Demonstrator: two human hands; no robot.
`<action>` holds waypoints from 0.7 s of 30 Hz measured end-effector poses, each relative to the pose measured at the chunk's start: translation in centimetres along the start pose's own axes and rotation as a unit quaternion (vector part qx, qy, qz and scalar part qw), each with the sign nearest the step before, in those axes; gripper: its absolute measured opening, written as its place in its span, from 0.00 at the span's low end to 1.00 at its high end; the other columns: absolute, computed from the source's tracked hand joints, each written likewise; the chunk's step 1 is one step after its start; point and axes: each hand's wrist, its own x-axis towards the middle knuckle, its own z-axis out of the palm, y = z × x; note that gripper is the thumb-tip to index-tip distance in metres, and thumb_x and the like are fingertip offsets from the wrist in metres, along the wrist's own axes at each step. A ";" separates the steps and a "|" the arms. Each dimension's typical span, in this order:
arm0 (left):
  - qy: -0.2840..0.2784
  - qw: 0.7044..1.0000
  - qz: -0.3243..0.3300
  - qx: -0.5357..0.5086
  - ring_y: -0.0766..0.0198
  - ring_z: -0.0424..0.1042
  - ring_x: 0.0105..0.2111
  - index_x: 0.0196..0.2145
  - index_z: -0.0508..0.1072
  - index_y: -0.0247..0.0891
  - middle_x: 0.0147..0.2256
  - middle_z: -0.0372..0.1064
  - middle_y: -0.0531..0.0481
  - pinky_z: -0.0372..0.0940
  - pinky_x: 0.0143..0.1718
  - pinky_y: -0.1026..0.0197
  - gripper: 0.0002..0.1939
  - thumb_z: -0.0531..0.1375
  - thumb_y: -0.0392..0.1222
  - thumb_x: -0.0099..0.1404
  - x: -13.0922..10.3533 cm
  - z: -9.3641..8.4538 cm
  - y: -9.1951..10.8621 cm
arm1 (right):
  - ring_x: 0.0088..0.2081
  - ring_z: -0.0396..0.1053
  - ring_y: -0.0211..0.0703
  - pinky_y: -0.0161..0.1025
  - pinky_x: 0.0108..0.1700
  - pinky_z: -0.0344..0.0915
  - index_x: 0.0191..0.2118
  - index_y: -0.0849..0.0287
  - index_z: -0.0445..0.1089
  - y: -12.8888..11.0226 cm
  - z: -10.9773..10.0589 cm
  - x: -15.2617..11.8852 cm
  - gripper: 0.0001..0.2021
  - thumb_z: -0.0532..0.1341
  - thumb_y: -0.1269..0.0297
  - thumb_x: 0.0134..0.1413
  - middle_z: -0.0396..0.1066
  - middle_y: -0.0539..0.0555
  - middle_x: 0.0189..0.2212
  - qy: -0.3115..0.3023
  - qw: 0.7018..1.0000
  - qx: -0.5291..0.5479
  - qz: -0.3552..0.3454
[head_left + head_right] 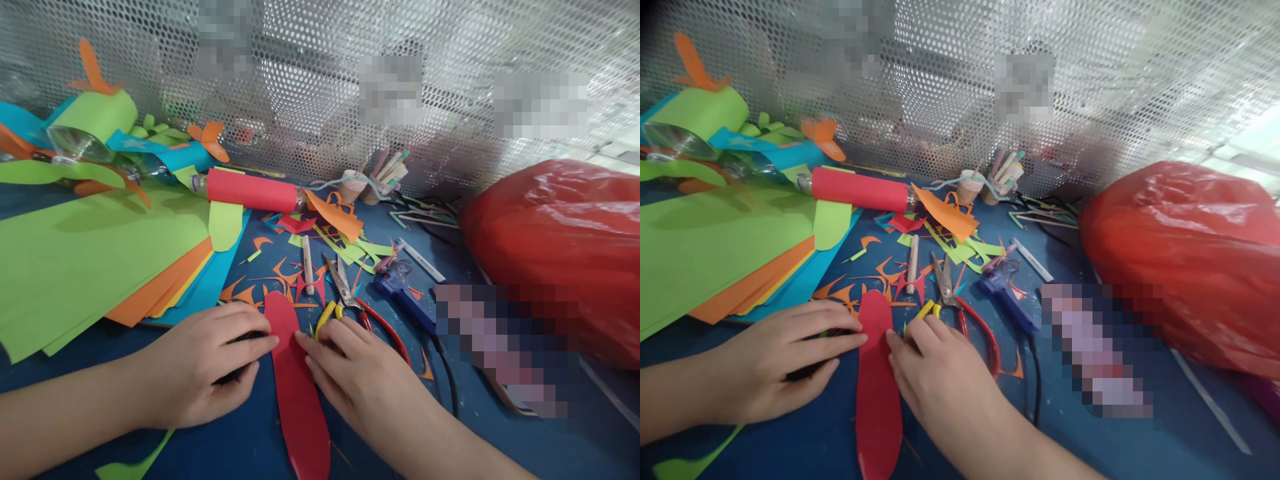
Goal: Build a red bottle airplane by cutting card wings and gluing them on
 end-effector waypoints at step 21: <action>-0.016 1.000 0.000 0.007 0.57 0.69 0.42 0.46 0.73 0.35 0.42 0.70 0.41 0.67 0.46 0.54 0.15 0.54 0.30 0.63 0.2 0.0 0.1 | 0.41 0.67 0.50 0.47 0.44 0.69 0.53 0.61 0.67 0.2 -0.4 -0.3 0.31 0.70 0.57 0.41 0.68 0.57 0.41 -0.031 0.988 0.131 0.080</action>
